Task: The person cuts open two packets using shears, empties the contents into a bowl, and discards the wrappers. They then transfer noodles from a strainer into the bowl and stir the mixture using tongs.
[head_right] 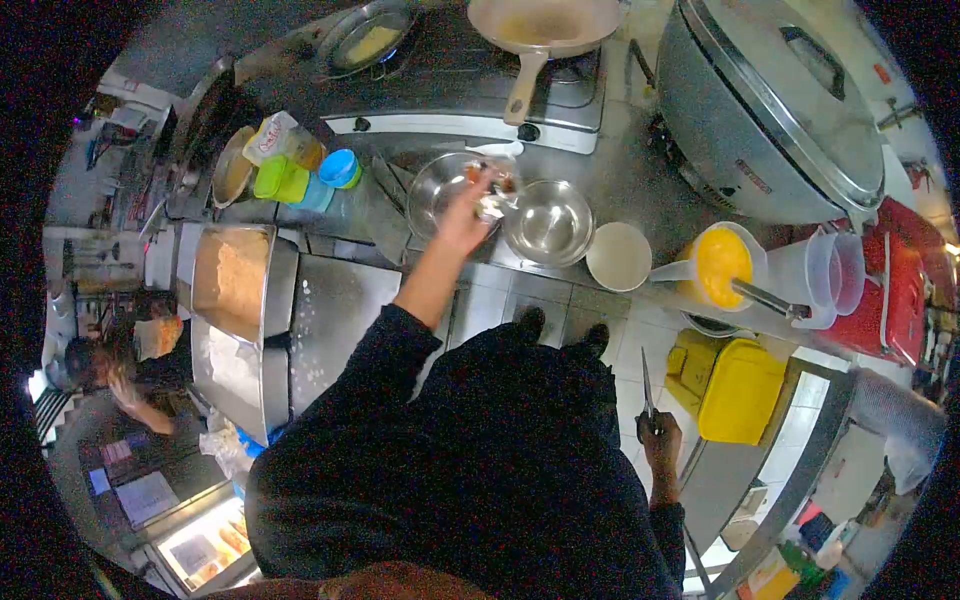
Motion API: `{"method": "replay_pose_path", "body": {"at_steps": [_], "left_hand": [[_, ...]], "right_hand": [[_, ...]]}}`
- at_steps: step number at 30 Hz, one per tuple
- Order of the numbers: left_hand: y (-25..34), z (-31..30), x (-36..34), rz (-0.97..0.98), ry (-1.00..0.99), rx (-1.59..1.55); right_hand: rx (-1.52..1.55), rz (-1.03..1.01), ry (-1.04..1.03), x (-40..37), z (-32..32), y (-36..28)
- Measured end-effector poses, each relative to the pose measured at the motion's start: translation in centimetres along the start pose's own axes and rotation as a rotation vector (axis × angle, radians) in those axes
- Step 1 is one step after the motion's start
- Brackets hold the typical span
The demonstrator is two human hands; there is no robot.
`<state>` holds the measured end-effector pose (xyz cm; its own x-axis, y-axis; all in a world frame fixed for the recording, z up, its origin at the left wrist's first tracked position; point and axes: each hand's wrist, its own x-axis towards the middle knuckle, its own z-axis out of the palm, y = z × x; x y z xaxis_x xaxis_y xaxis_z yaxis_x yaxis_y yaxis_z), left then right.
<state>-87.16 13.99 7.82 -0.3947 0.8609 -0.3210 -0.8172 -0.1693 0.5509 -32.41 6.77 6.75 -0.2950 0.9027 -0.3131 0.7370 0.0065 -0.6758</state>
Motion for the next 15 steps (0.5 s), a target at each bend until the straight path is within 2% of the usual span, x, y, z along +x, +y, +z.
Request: {"method": "replay_pose_path", "body": {"at_steps": [4,7,11,12,15], "left_hand": [[-2.8,5.8,-1.1,0.034,0.078,0.119],[-5.1,5.2,0.6,0.114,0.107,0.099],[-5.6,4.8,1.1,0.09,0.057,0.082],[-5.5,5.7,0.6,0.067,0.072,0.063],[-6.8,6.3,0.0,0.023,0.083,0.125]], "right_hand": [[-0.03,0.067,0.016,-1.6,1.9,1.6],[0.079,0.194,0.079,-3.6,3.4,2.1],[0.028,0.134,0.159,-5.9,5.1,3.4],[-0.021,0.194,0.109,-6.0,4.5,1.6],[0.02,0.254,0.117,-6.6,6.3,3.6]]}}
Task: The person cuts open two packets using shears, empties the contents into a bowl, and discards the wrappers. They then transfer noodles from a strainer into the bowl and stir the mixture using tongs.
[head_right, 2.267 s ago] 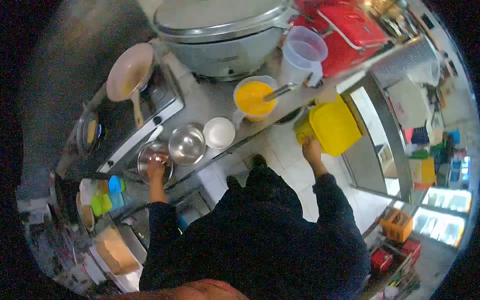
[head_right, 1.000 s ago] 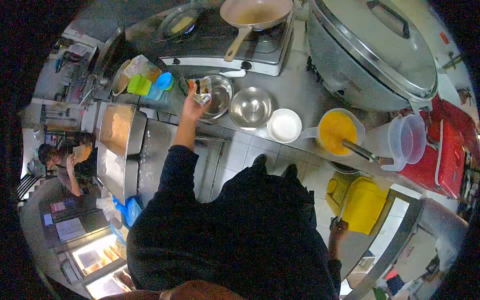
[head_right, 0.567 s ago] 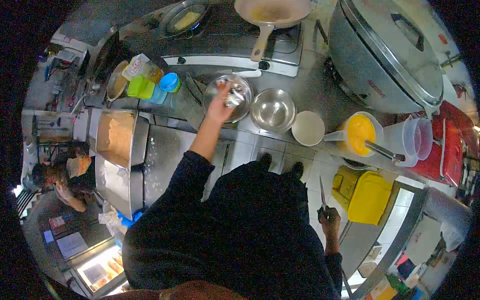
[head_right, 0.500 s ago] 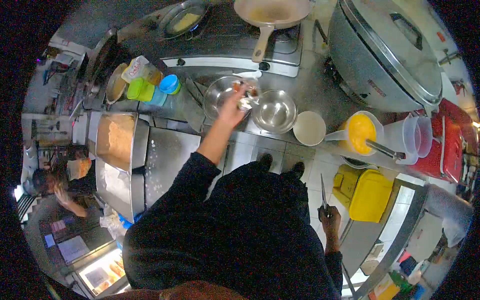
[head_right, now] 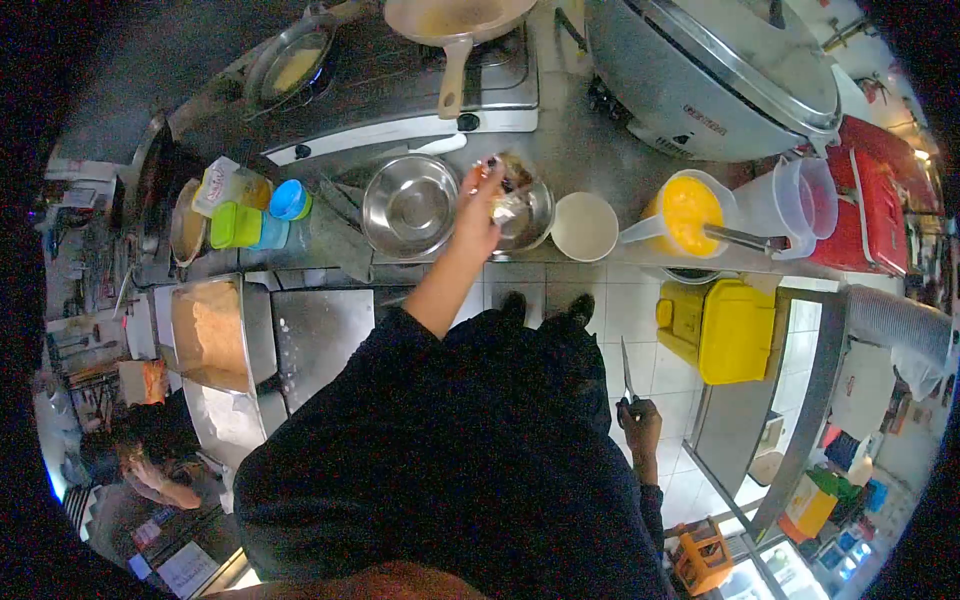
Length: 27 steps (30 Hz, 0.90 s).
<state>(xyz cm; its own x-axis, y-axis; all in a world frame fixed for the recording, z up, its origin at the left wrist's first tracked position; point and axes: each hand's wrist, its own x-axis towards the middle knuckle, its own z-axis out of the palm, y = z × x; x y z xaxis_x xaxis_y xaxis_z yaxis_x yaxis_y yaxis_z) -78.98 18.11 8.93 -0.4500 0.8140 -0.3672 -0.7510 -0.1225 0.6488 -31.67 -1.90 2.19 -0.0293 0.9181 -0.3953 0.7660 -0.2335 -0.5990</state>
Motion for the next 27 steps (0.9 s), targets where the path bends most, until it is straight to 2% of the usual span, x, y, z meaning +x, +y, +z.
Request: {"method": "replay_pose_path", "body": {"at_steps": [1,2,3,4,7,10,11,14,17,20,24,26,27], "left_hand": [[-0.4,1.5,-1.0,-0.011,0.067,0.08],[-1.7,1.2,-0.8,0.032,0.039,0.21],[-2.4,1.9,-1.0,0.044,-0.038,0.183],[-3.2,2.5,-1.2,0.053,-0.116,0.155],[-6.2,3.8,-0.7,0.09,-0.101,0.252],[-6.9,3.9,-0.2,0.292,-0.294,0.844],[-6.3,4.6,-1.2,0.33,-0.322,0.827],[-6.8,3.8,-0.4,0.311,-0.392,0.866],[-5.7,3.2,-0.5,-0.012,-0.272,0.339],[-2.3,2.0,-0.7,-0.315,-0.189,0.116],[0.4,2.6,-2.6,-0.419,-0.223,-0.063],[1.3,3.7,-3.7,-0.48,-0.223,-0.121],[1.6,3.9,-4.1,-0.494,-0.285,-0.102]], "right_hand": [[0.037,0.036,-0.021,-0.2,-0.3,-1.8],[0.074,0.069,-0.041,-0.3,-0.5,-3.6],[0.111,0.102,-0.059,-0.2,-0.8,-5.2],[0.055,0.037,-0.031,0.0,-0.5,-4.4],[-0.097,-0.186,0.054,1.0,0.3,-2.9],[-0.003,-0.112,0.064,1.6,0.6,-1.3],[0.128,-0.075,0.066,1.7,1.1,0.1],[-0.015,-0.015,0.058,1.7,-0.1,-1.8],[-0.002,-0.018,-0.002,1.5,-1.2,-3.5],[0.012,-0.083,0.0,1.5,-1.8,-6.2],[0.131,-0.294,0.122,2.5,-2.7,-12.7],[0.146,-0.311,0.031,3.9,-3.0,-13.8],[0.162,-0.347,-0.001,4.4,-3.4,-15.1]]}}
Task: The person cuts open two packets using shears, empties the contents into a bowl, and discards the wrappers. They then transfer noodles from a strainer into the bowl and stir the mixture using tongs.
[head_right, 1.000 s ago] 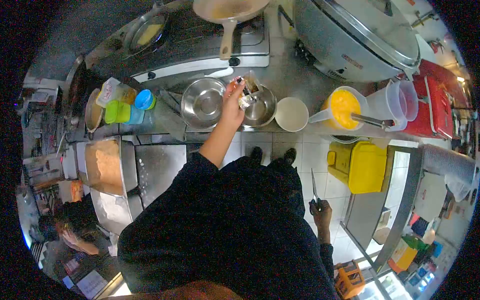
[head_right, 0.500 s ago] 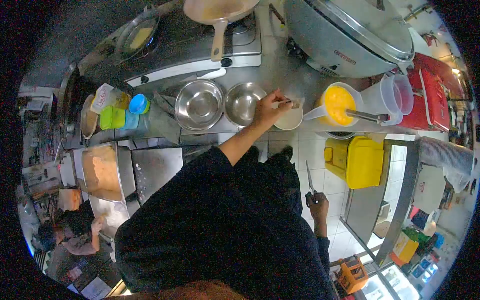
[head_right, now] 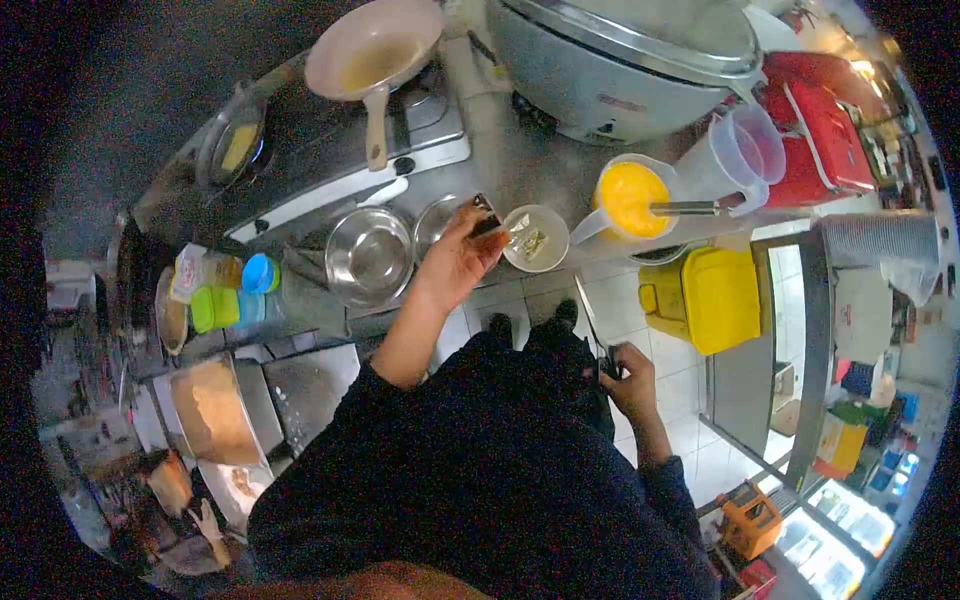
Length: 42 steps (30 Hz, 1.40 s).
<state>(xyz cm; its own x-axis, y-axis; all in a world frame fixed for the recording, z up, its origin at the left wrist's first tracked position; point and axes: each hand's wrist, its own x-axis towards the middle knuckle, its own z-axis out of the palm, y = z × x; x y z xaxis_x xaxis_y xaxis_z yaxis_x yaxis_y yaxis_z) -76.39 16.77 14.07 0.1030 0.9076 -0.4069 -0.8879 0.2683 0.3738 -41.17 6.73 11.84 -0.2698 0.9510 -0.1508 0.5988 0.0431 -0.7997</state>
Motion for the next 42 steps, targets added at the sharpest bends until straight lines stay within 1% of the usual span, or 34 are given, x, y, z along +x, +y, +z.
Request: {"method": "replay_pose_path", "body": {"at_steps": [2,3,4,5,6,8,10,12,13,15,17,19,20,23,24,27,28,29,34,37,38,41,42], "left_hand": [[-0.4,0.9,-0.2,-0.027,-0.073,-0.069],[-0.9,1.7,-0.3,-0.041,-0.11,-0.107],[-1.6,3.0,-0.4,0.002,-0.05,-0.097],[-2.3,4.3,-0.7,0.004,-0.055,-0.093],[-2.9,5.7,-0.9,0.012,-0.061,-0.088],[-4.5,8.1,-1.5,0.02,-0.098,-0.031],[-7.3,10.1,-1.7,0.125,-0.127,0.03],[-10.3,13.0,-2.0,0.203,-0.165,0.091],[-12.0,14.0,-1.9,0.177,-0.151,0.115],[-15.7,16.0,-1.7,0.123,-0.122,0.158],[-20.2,18.9,-1.3,0.074,-0.196,0.14],[-25.3,21.7,-0.6,0.037,-0.272,0.131],[-27.9,23.3,-0.2,0.011,-0.246,0.095],[-34.9,26.9,0.6,-0.085,-0.219,0.105],[-36.8,27.7,0.9,-0.131,-0.285,0.133],[-41.5,30.3,1.1,-0.206,-0.27,0.184],[-42.9,31.1,1.0,-0.208,-0.318,0.21],[-44.2,31.6,0.9,-0.219,-0.312,0.229],[-47.9,32.8,1.3,-0.249,-0.231,0.273],[-47.6,32.7,2.9,-0.25,-0.264,0.195],[-47.3,31.5,4.6,-0.256,-0.273,0.229],[-46.6,30.9,6.7,-0.228,-0.266,0.224],[-47.0,30.9,7.4,-0.222,-0.252,0.212]], "right_hand": [[0.036,-0.058,-0.039,1.3,-0.9,-2.6],[0.112,-0.034,-0.053,1.9,-1.3,-4.4],[0.185,-0.017,-0.063,2.5,-1.8,-6.2],[0.258,-0.002,-0.074,2.6,-2.5,-6.7],[0.314,-0.021,-0.117,2.6,-2.9,-6.1],[0.345,-0.014,-0.05,2.0,-4.2,-5.6],[0.391,-0.018,-0.007,0.8,-5.6,-4.2],[0.548,0.047,-0.014,-1.1,-7.8,-2.5],[0.625,0.081,-0.017,-2.1,-9.1,-1.4],[0.478,0.045,-0.005,-4.4,-12.4,1.8],[0.361,0.021,0.027,-6.9,-16.4,4.5],[0.284,0.006,0.086,-8.9,-21.0,4.8],[0.154,0.062,0.072,-10.0,-23.5,4.9],[0.127,0.082,0.113,-12.9,-28.5,7.6],[0.128,0.059,0.116,-13.7,-30.3,8.3],[0.104,-0.005,0.223,-15.4,-33.7,11.1],[0.115,0.051,0.203,-15.9,-35.2,11.2],[0.09,0.041,0.212,-16.2,-36.1,11.9],[0.033,-0.004,0.233,-16.3,-39.4,14.2],[-0.012,0.132,0.197,-16.1,-41.0,15.4],[0.012,0.146,0.222,-16.2,-41.5,15.7],[0.178,0.133,0.276,-17.0,-41.7,17.6],[0.058,0.224,0.206,-17.6,-42.0,18.1]]}}
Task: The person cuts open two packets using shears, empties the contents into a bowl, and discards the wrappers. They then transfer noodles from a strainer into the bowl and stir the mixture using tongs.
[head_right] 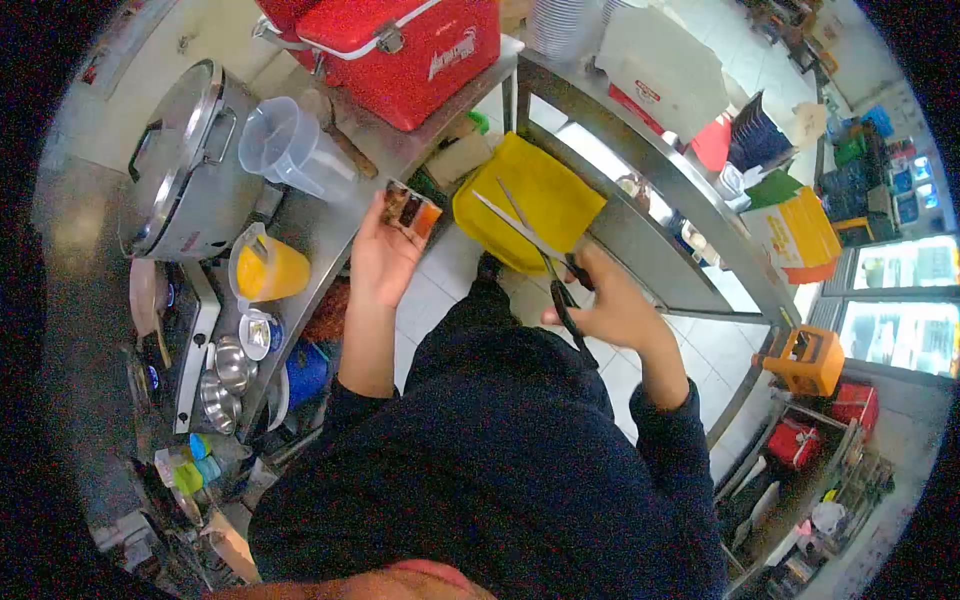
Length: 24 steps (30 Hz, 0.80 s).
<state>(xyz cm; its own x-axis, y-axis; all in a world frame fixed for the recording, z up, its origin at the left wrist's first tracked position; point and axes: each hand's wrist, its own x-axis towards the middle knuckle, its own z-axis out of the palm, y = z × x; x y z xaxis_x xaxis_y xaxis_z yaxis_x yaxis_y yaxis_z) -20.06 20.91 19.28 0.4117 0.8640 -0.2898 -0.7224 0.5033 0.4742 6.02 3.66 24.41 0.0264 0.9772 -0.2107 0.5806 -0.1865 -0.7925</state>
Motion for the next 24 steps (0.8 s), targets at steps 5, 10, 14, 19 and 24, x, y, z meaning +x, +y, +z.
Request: {"method": "replay_pose_path", "body": {"at_steps": [5,10,14,19,24], "left_hand": [[-2.1,1.0,2.1,-0.148,-0.002,0.001],[-3.3,1.4,2.7,-0.229,-0.013,0.029],[-3.2,1.7,3.4,-0.227,-0.005,0.021],[-3.1,1.6,3.8,-0.22,0.061,0.021],[-3.1,0.5,5.0,-0.235,0.072,0.005]], "right_hand": [[0.053,-0.006,-0.02,0.3,1.2,0.8],[0.002,0.014,-0.04,2.6,1.7,0.1],[-0.05,-0.036,-0.023,4.8,2.2,0.4],[-0.07,-0.002,-0.064,6.8,2.4,0.3],[-0.075,0.027,-0.077,7.7,2.3,-0.1]]}}
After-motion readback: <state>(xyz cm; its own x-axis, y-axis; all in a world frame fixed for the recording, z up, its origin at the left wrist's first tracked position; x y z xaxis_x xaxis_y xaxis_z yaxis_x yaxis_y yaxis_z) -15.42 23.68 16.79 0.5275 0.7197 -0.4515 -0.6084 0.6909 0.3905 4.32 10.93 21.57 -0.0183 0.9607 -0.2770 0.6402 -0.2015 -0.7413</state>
